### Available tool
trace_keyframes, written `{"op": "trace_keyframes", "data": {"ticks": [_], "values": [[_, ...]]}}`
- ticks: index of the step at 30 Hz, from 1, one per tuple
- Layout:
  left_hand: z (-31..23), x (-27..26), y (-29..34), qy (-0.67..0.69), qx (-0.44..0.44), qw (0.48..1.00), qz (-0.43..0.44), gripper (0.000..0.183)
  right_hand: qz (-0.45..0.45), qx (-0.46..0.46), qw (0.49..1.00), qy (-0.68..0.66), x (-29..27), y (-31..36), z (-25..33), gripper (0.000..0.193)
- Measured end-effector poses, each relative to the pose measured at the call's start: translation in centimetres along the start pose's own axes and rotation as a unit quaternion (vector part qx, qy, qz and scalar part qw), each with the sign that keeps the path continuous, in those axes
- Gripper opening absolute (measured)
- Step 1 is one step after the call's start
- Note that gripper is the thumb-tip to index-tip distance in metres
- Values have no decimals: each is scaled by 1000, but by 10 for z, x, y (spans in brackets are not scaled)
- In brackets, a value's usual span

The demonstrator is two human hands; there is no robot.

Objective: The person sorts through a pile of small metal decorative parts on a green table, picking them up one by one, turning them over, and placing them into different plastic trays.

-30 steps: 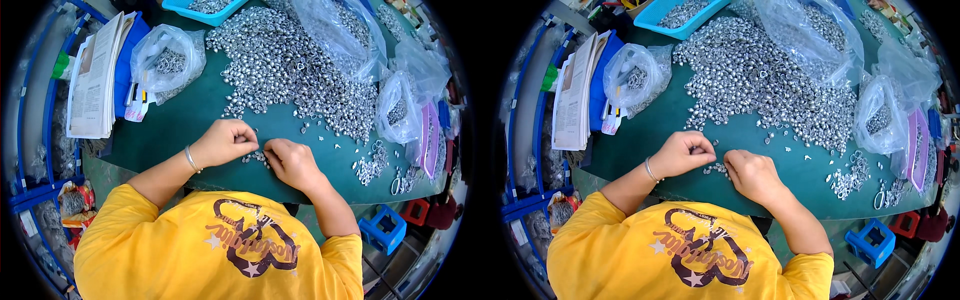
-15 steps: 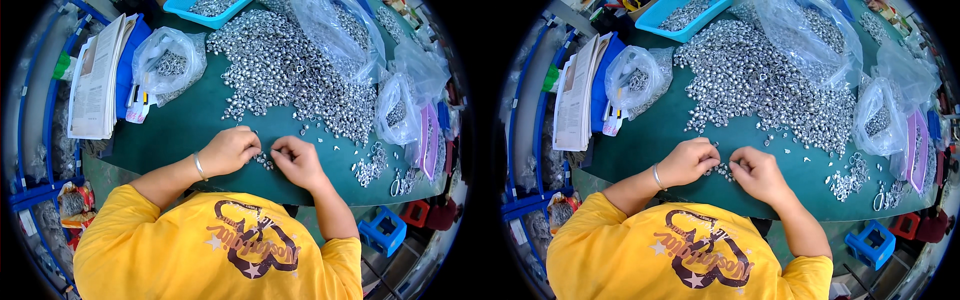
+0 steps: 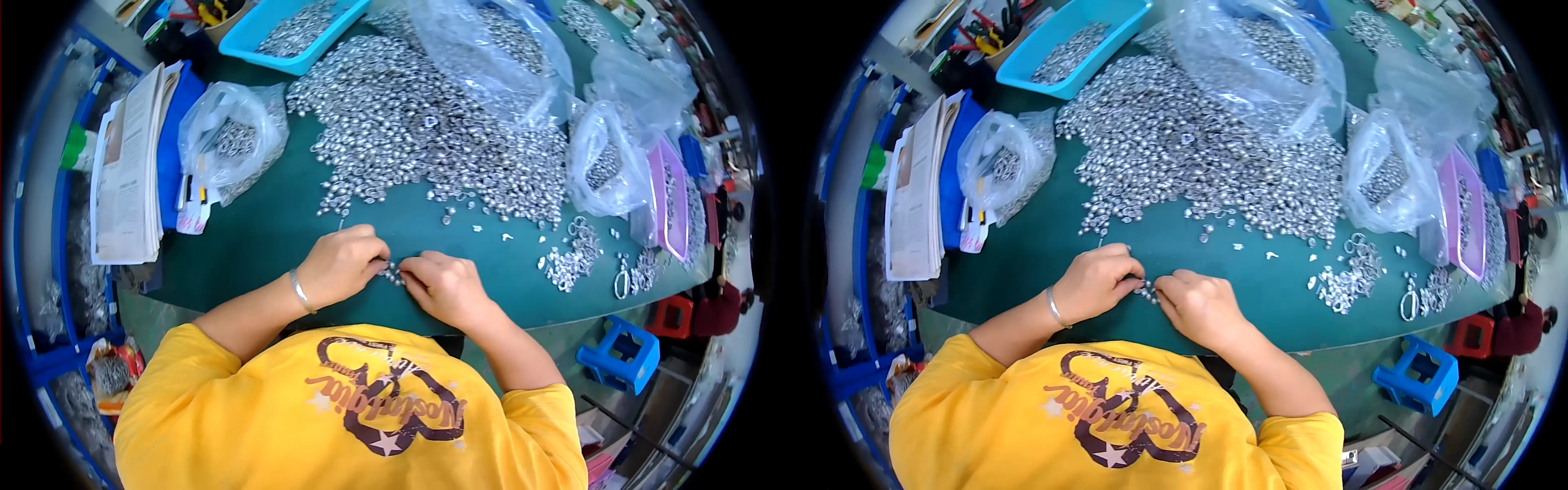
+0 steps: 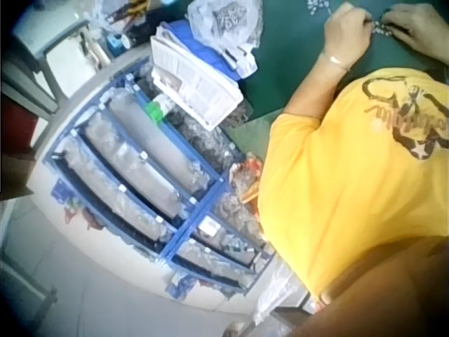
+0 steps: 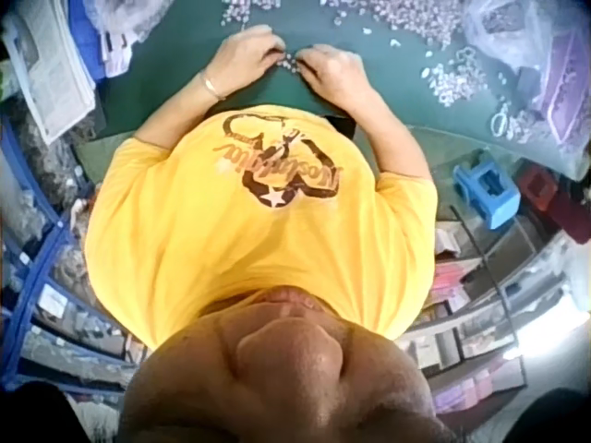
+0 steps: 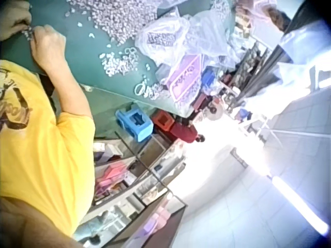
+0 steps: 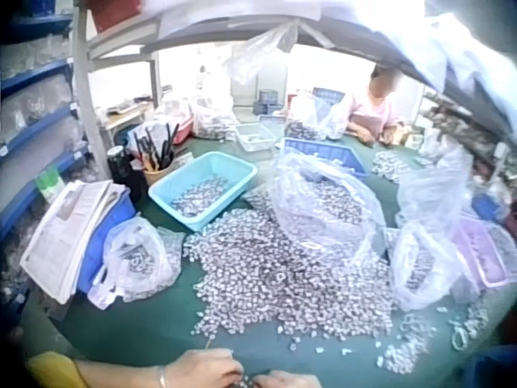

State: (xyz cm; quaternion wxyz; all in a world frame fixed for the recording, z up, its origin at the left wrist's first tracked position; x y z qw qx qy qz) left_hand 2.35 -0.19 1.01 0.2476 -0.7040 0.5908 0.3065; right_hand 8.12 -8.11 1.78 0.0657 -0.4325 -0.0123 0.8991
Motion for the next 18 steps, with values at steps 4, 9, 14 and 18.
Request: {"op": "trace_keyframes", "data": {"ticks": [4, 9, 14, 18], "values": [[3, 2, -3, 3, -18, 1000, 9, 12, -32, 10, 999, -42, -1, 2, -7, 7], [36, 22, 7, 480, -205, 851, 57, 9, 3, 177, 752, -635, 17, 20, -62, 11], [44, 15, 3, 503, -143, 851, 34, 10, -28, 132, 920, -368, -3, 25, -48, 9], [13, 5, -6, 122, -60, 988, 73, 9, 12, 32, 999, -31, 1, 17, 0, 11]]}}
Point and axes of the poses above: each hand's wrist, its own y-axis away from the middle knuckle, its own x-axis out of the palm, z = x × y, the point moved 10 cm from there along -y, towards the middle knuckle, and after that the axes turned 8 degrees about z, right-handed, at the moved point
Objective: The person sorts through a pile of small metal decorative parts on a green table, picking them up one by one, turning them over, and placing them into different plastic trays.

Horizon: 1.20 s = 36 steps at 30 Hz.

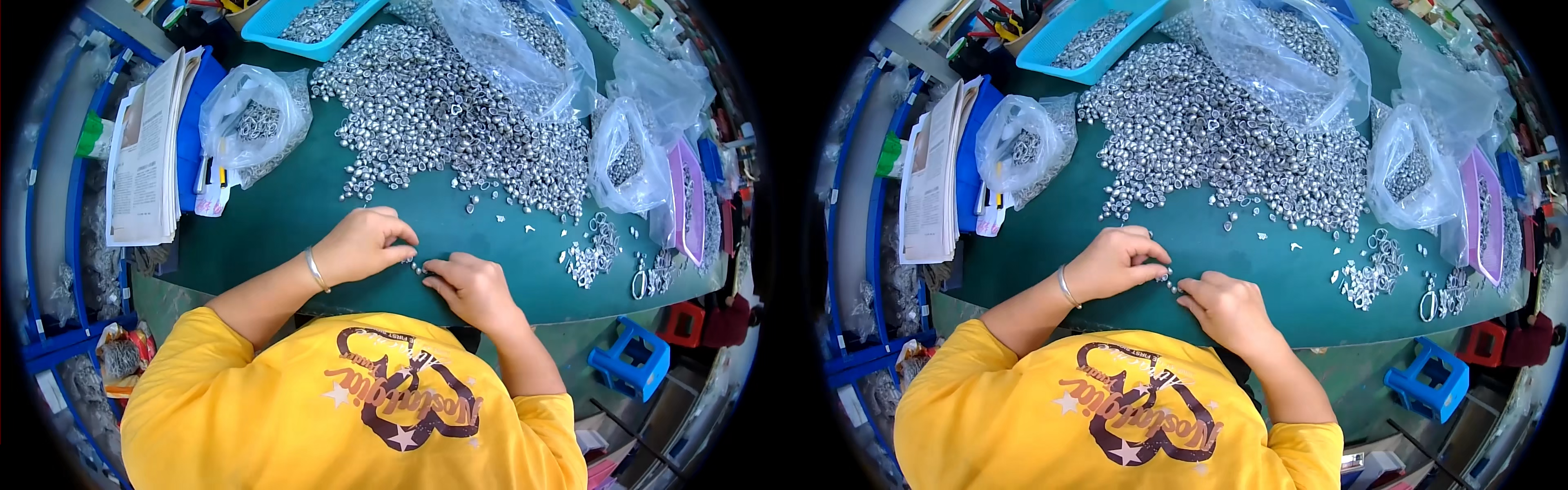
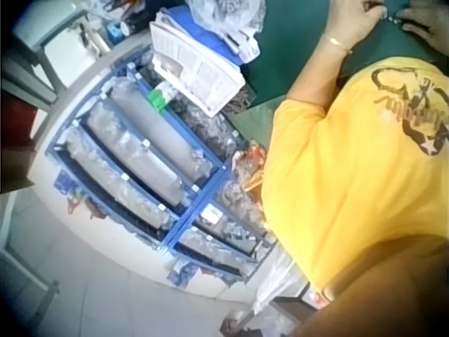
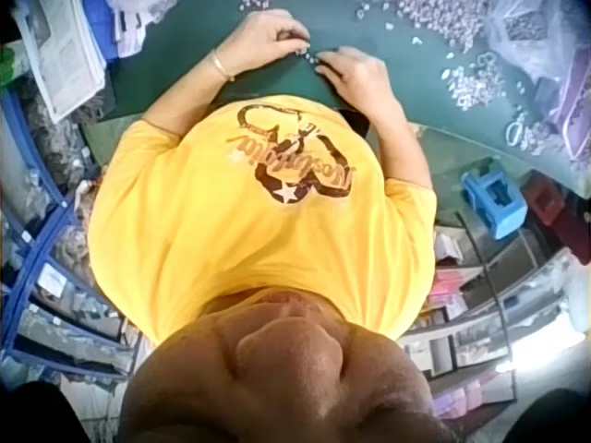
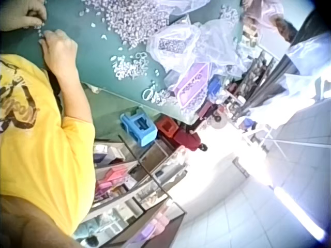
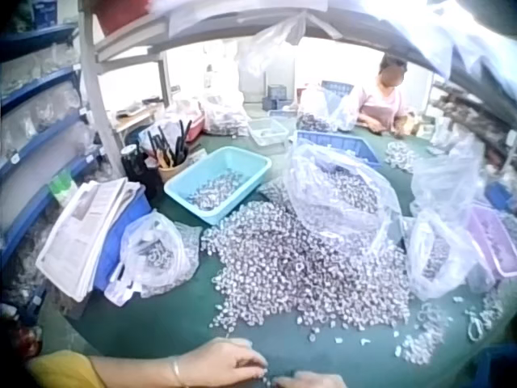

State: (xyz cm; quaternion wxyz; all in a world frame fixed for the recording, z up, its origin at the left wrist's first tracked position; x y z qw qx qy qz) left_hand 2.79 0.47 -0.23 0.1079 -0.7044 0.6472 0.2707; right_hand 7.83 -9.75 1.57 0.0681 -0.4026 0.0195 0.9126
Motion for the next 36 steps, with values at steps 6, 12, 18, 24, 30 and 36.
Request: {"op": "trace_keyframes", "data": {"ticks": [6, 12, 18, 24, 30, 36], "values": [[-12, 7, 0, -124, 57, 990, -45, 11, -32, 55, 942, -330, -6, 2, -36, 7], [29, 22, 0, 449, -129, 884, 6, 10, -126, 200, 905, -354, -41, 15, -103, 13], [37, 17, 4, 544, -100, 833, -4, 3, -188, 122, 963, 149, -73, -18, -73, 11], [47, -9, 21, 420, -133, 892, -98, 6, -130, 153, 749, -632, -53, -14, -131, 11], [41, -18, 14, 318, -97, 935, -126, 9, -171, 145, 966, 130, -79, -29, -86, 10], [47, -22, 19, 248, -77, 956, -137, 9, -122, 140, 734, -653, -57, -28, -121, 7]]}}
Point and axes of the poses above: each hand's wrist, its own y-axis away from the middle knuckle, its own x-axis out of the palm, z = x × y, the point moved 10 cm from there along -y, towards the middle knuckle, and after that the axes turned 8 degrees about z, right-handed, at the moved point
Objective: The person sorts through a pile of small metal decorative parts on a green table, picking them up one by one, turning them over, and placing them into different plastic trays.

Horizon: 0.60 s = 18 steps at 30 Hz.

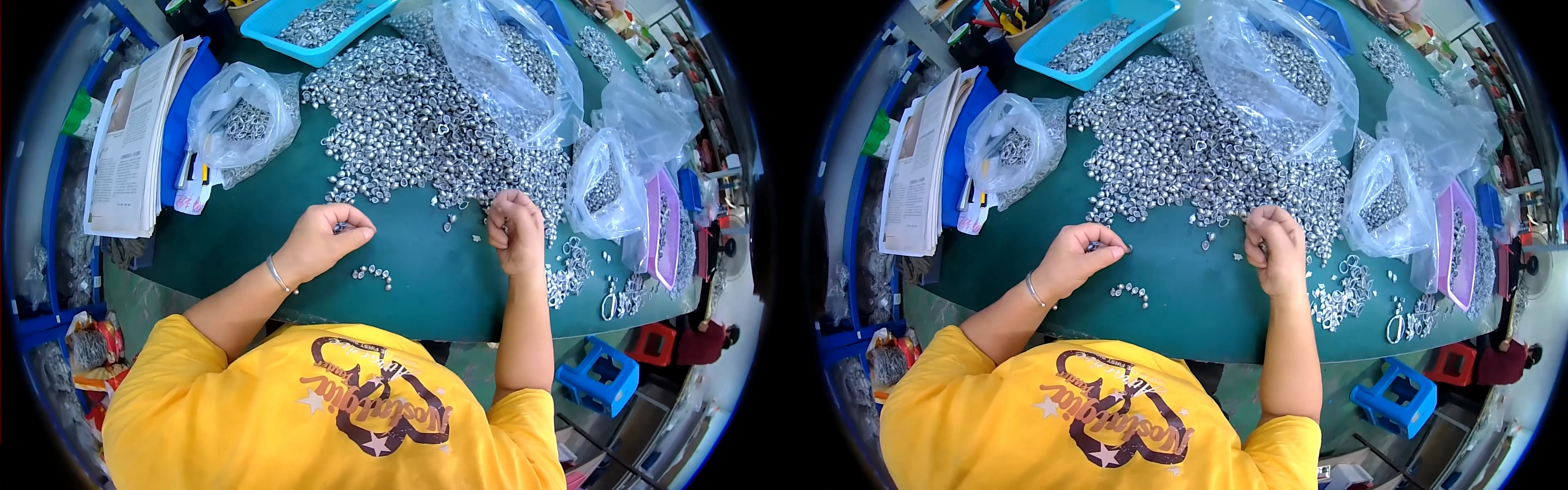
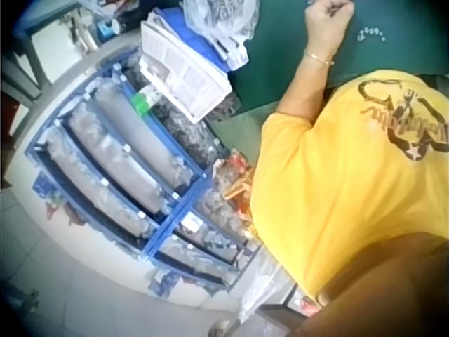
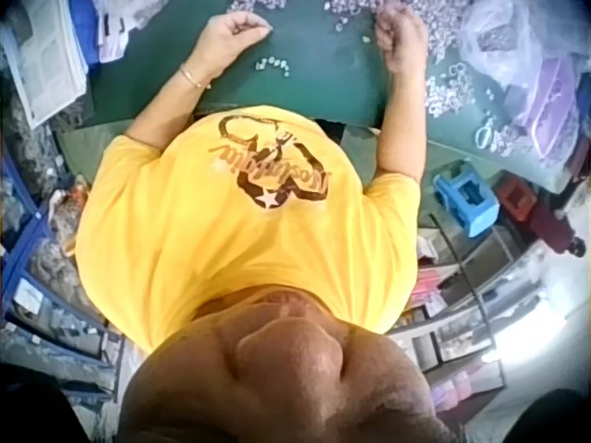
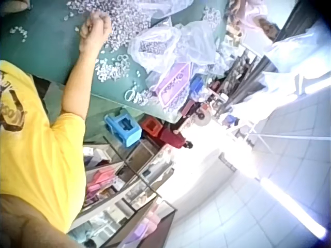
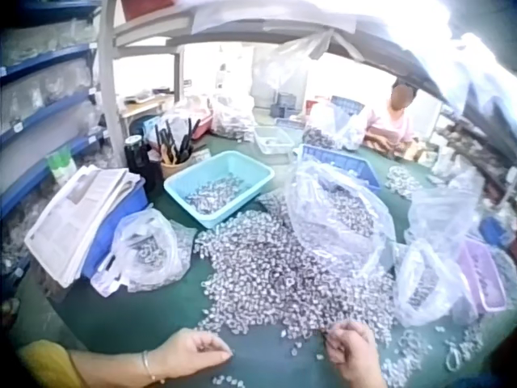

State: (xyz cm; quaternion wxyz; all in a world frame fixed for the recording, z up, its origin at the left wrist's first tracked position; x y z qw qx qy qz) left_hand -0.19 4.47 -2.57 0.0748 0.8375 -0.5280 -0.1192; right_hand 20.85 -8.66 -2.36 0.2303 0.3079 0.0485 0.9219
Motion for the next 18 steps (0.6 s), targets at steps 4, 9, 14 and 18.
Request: {"op": "trace_keyframes", "data": {"ticks": [4, 9, 14, 18], "values": [[-4, 4, -3, -14, 4, 1000, 9, 9, -32, -111, 859, 498, 34, -2, 17, 10], [-14, 24, -12, 9, 11, 999, 40, 9, -21, -149, 719, 678, 53, -8, 6, 10], [-54, 31, -37, -232, 149, 961, 14, 7, 24, 52, 992, 115, 9, -11, -17, 8], [-73, 56, -62, -362, 241, 900, 7, 7, -24, 63, 965, 255, 1, -4, -6, 9]]}}
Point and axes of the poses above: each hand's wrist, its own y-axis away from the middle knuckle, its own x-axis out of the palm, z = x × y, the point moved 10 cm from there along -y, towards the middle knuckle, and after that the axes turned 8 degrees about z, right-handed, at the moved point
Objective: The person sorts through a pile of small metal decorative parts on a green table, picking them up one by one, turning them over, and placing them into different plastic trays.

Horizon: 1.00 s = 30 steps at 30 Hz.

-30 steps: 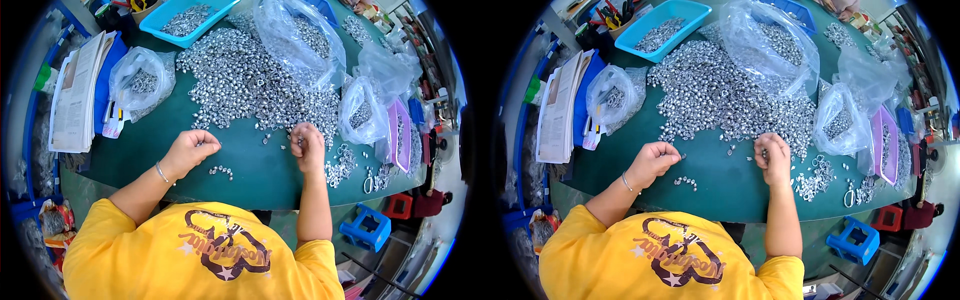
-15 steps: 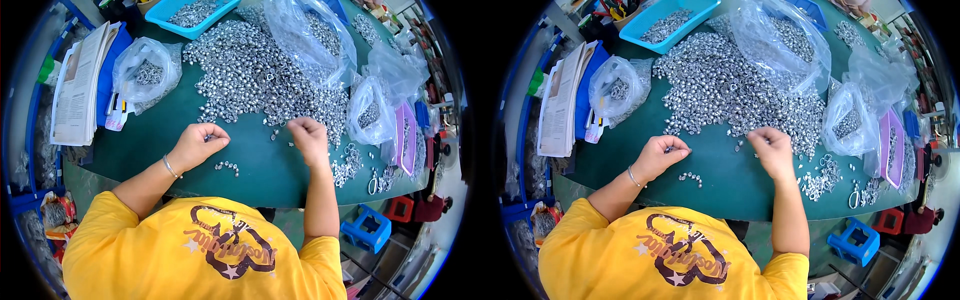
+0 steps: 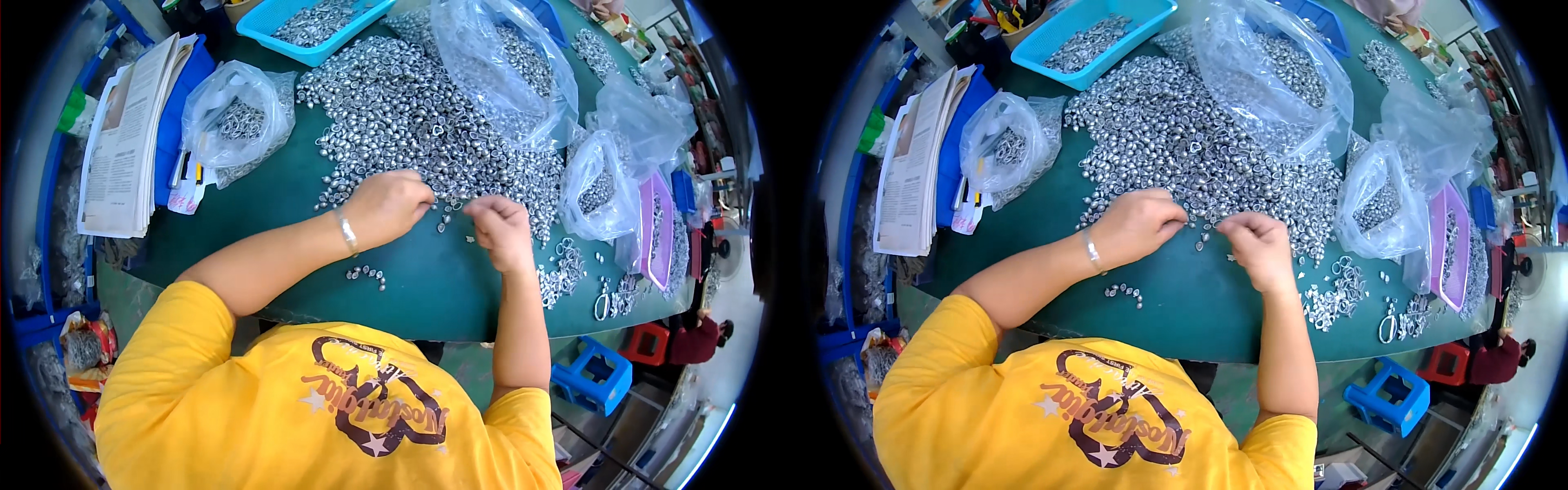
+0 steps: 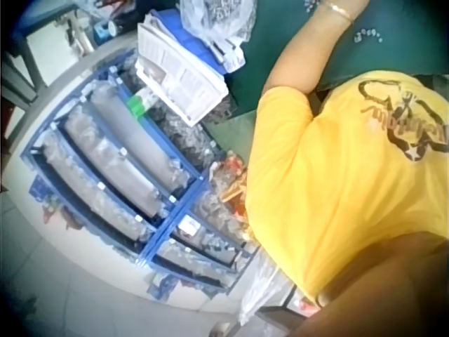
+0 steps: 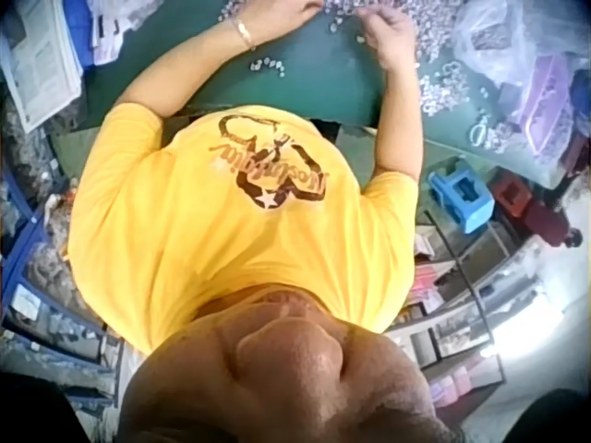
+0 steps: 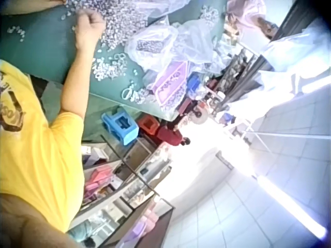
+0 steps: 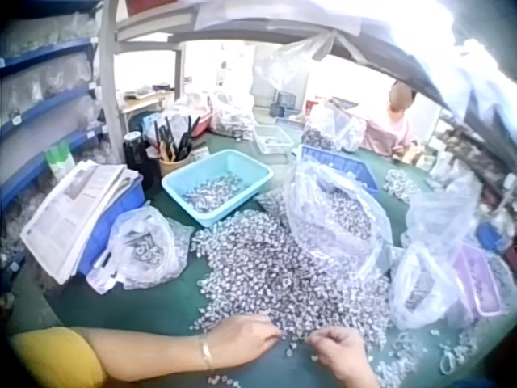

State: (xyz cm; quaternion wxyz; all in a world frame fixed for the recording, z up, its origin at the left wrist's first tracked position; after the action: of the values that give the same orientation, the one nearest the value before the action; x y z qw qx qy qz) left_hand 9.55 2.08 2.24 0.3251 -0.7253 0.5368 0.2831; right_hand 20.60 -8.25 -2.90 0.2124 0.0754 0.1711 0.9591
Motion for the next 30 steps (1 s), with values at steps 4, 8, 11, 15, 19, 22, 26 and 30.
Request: {"op": "trace_keyframes", "data": {"ticks": [4, 8, 11, 15, 19, 22, 26, 30], "values": [[3, 27, -19, -70, 1, 997, 42, 7, -77, -137, 898, 412, 27, 2, 30, 11], [1, 27, -20, -83, 5, 996, 22, 7, -92, -158, 839, 512, 35, 3, 36, 13], [7, 21, -18, -7, 1, 1000, -15, 7, -104, -145, 825, 536, 38, 1, 38, 15], [36, 31, -12, 539, -135, 830, 44, 8, -116, -167, 854, 479, 29, 3, 38, 11], [29, 31, 20, 820, -197, 535, 48, 7, 33, -63, 988, -138, 14, -3, 5, 4], [37, 28, 40, 836, -205, 507, 42, 8, 97, -80, 924, -362, 20, 0, 15, 6], [50, 19, 53, 679, -183, 709, 58, 8, -23, -20, 945, 326, 34, 0, 20, 14], [26, 1, 58, 292, -135, 937, 138, 10, -80, -101, 834, 536, 47, 6, 32, 15]]}}
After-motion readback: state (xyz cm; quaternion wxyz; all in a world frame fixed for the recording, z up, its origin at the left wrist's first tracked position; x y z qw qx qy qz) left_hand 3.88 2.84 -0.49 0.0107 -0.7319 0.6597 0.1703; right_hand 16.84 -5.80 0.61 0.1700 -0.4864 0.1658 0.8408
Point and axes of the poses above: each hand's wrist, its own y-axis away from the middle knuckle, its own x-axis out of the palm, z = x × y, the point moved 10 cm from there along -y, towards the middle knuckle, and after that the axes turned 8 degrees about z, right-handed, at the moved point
